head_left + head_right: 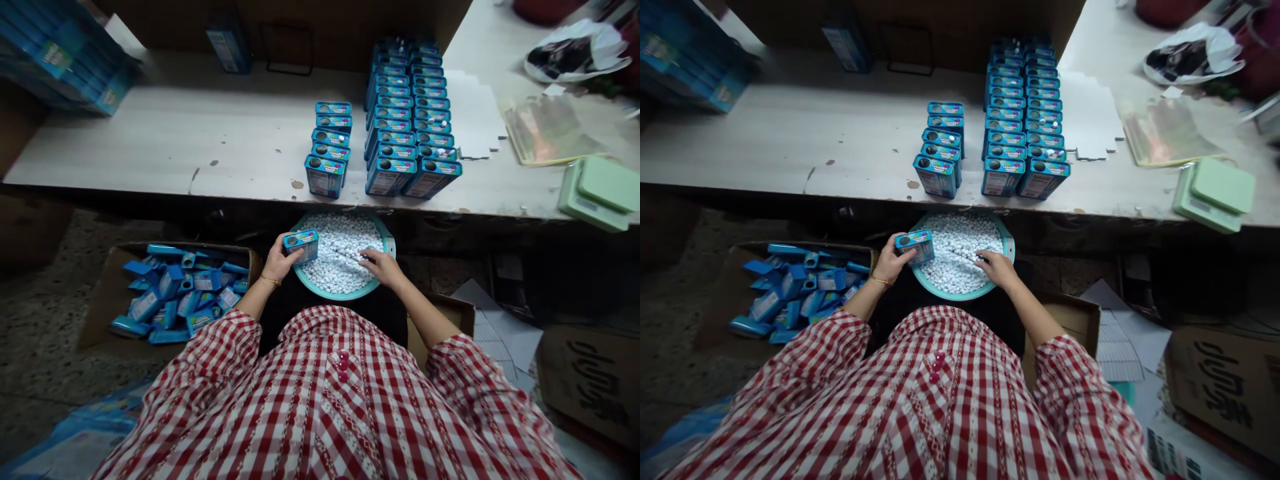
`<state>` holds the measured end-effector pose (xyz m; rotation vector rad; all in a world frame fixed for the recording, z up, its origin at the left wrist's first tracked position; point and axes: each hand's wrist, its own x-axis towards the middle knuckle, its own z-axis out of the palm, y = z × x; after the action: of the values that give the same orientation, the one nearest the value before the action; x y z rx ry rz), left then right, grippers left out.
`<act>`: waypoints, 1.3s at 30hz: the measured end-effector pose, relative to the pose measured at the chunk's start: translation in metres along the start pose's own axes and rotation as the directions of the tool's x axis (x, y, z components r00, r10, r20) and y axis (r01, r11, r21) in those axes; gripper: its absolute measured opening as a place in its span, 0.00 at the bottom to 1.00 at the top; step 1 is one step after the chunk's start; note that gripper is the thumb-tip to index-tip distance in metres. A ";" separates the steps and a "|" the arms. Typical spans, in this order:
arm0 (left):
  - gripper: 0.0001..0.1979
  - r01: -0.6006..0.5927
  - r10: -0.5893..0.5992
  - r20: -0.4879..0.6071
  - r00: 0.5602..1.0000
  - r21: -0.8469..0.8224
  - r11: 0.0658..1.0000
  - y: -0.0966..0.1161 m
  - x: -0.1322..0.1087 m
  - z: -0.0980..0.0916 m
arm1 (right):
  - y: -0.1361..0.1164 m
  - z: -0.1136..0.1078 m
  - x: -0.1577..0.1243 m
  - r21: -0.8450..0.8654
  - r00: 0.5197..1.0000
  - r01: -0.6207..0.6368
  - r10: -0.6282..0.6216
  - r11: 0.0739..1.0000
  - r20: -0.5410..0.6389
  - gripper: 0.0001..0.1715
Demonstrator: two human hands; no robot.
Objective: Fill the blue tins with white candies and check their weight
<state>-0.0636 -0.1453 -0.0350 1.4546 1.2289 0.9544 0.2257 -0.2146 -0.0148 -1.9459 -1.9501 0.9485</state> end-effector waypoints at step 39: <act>0.26 0.293 -0.265 0.125 0.956 -0.365 0.884 -0.023 0.001 0.048 | -0.018 0.008 -0.009 -0.433 0.987 -0.055 0.116 0.900 0.116 0.21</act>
<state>-0.0228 -0.1526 -0.0678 0.9667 1.0907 0.8750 0.2071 -0.2234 -0.0079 -2.2656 -2.3307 0.7347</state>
